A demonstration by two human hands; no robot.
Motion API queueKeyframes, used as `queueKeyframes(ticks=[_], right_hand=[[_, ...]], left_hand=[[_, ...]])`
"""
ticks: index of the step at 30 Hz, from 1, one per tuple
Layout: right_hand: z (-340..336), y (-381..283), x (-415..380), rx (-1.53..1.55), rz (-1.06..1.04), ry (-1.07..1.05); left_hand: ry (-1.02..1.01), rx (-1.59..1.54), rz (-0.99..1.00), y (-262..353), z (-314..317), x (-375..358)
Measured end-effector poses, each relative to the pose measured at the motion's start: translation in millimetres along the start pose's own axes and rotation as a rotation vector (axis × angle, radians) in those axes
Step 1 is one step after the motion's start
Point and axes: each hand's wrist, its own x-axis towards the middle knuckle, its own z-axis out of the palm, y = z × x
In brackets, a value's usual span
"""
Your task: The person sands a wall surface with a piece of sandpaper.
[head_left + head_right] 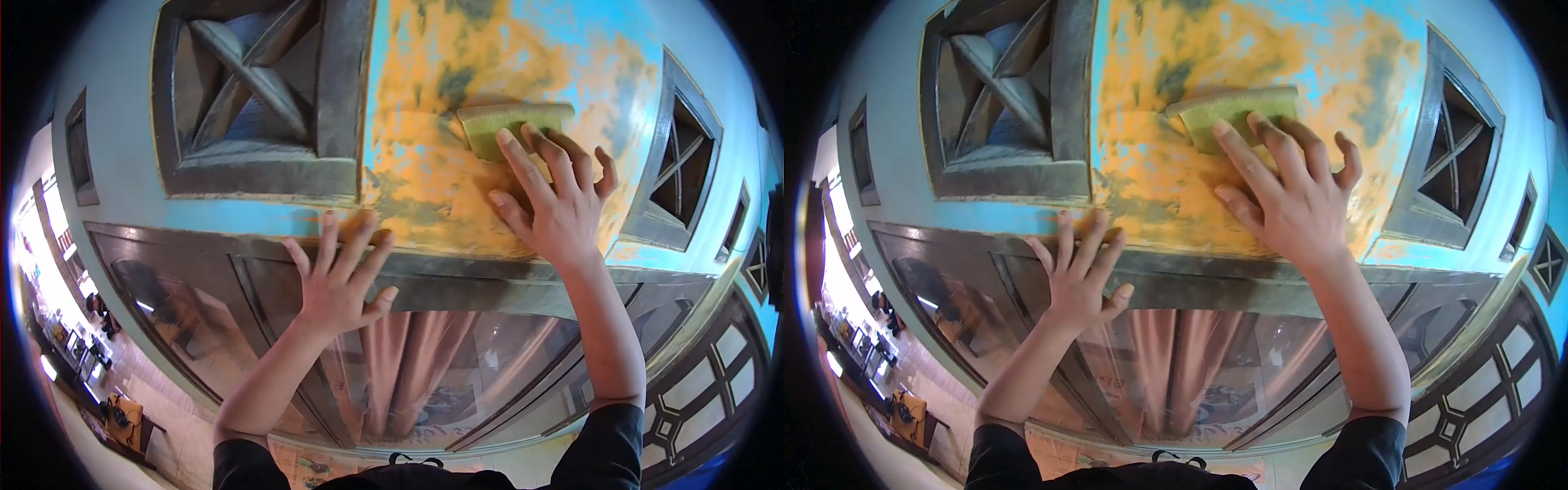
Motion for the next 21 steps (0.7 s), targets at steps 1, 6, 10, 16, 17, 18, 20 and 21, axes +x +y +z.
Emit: queueKeyframes(ticks=[1,6,10,16,17,18,20,21], right_hand=[[-4,3,3,-0.029,-0.023,0.030],[-10,20,25,0.140,-0.152,-0.021],[3,23,40,0.304,-0.290,-0.097],[7,54,43,0.109,-0.181,-0.111],[11,73,48,0.070,-0.070,-0.026],[16,91,52,0.027,0.052,0.037],[30,113,48,0.013,0.156,0.145],[25,101,46,0.023,0.118,0.089]], left_hand=[[0.007,-0.014,0.022,7,-1,11],[0.081,-0.124,0.196,10,-17,77],[0.219,-0.211,0.145,-1,-33,129],[0.220,-0.174,0.128,-4,-33,172],[0.160,-0.073,0.137,0,-36,172],[0.148,-0.064,0.135,1,-36,171],[0.122,-0.046,0.130,2,-36,170],[0.099,-0.035,0.123,2,-36,170]])
